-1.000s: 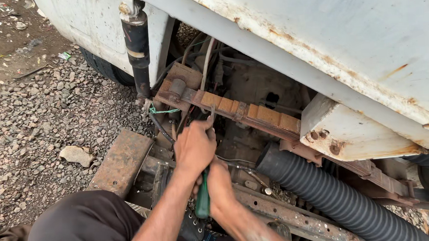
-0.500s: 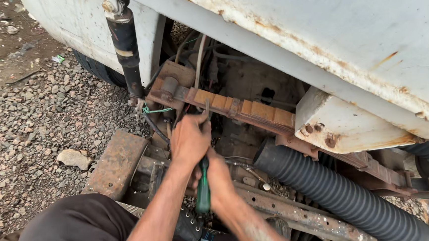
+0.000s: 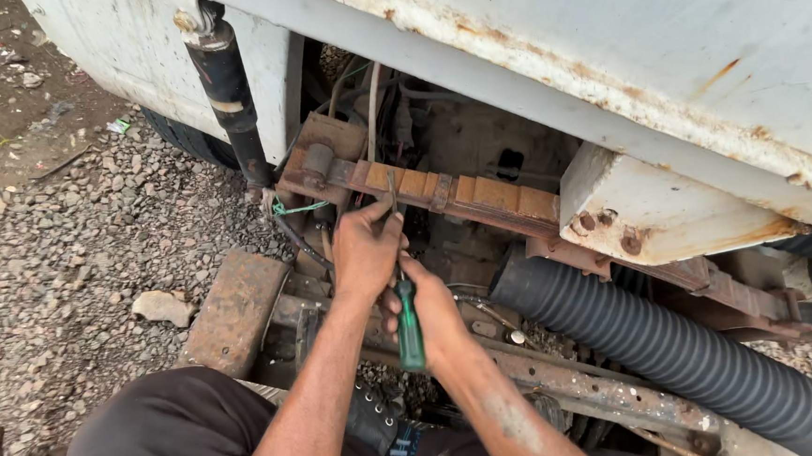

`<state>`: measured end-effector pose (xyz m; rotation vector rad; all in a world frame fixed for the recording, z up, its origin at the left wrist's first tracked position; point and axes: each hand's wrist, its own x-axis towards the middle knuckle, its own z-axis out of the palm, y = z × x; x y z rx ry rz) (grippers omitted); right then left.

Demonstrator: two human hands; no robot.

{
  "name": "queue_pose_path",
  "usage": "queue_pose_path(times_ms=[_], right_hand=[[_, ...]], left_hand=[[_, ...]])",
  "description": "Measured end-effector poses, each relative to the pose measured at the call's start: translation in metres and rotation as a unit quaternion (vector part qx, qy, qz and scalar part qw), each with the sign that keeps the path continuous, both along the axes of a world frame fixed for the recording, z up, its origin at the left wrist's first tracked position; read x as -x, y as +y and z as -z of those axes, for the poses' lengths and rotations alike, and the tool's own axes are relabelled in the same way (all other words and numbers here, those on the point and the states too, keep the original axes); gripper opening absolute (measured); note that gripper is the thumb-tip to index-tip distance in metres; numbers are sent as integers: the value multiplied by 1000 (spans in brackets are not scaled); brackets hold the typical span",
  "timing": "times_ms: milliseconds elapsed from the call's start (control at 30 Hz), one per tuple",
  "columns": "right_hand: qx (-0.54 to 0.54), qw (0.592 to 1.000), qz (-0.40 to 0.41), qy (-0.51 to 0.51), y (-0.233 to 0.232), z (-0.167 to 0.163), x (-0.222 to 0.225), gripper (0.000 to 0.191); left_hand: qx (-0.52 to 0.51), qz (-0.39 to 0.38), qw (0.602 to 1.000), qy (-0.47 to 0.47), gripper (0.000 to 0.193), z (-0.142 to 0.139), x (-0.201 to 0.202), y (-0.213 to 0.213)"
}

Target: The person uses a screwdriver to work on a rusty metal component under a vehicle, likely part of the suspension or leaf spring assembly. The person continues to adjust and tighten the component throughout the clip.

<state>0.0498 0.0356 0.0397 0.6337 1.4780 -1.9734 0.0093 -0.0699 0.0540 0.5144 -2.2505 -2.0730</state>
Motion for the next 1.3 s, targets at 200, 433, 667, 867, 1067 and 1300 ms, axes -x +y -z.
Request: queue_pose_path(times_ms=[200, 433, 667, 867, 1067, 1300], right_hand=[[40, 999, 22, 6, -5, 2, -4, 41], [47, 998, 44, -22, -3, -3, -6, 40], [21, 1000, 7, -4, -6, 6, -4, 39], [65, 997, 5, 36, 0, 11, -4, 40], [-2, 998, -16, 64, -1, 15, -3, 44], [31, 999, 24, 35, -9, 11, -2, 36]], left_hand=[[58, 1, 997, 46, 37, 9, -1, -2], [65, 4, 998, -19, 40, 3, 3, -3], [121, 2, 992, 20, 38, 7, 5, -2], [142, -36, 988, 41, 37, 10, 0, -1], [41, -45, 998, 18, 38, 11, -2, 1], [40, -29, 998, -50, 32, 14, -4, -2]])
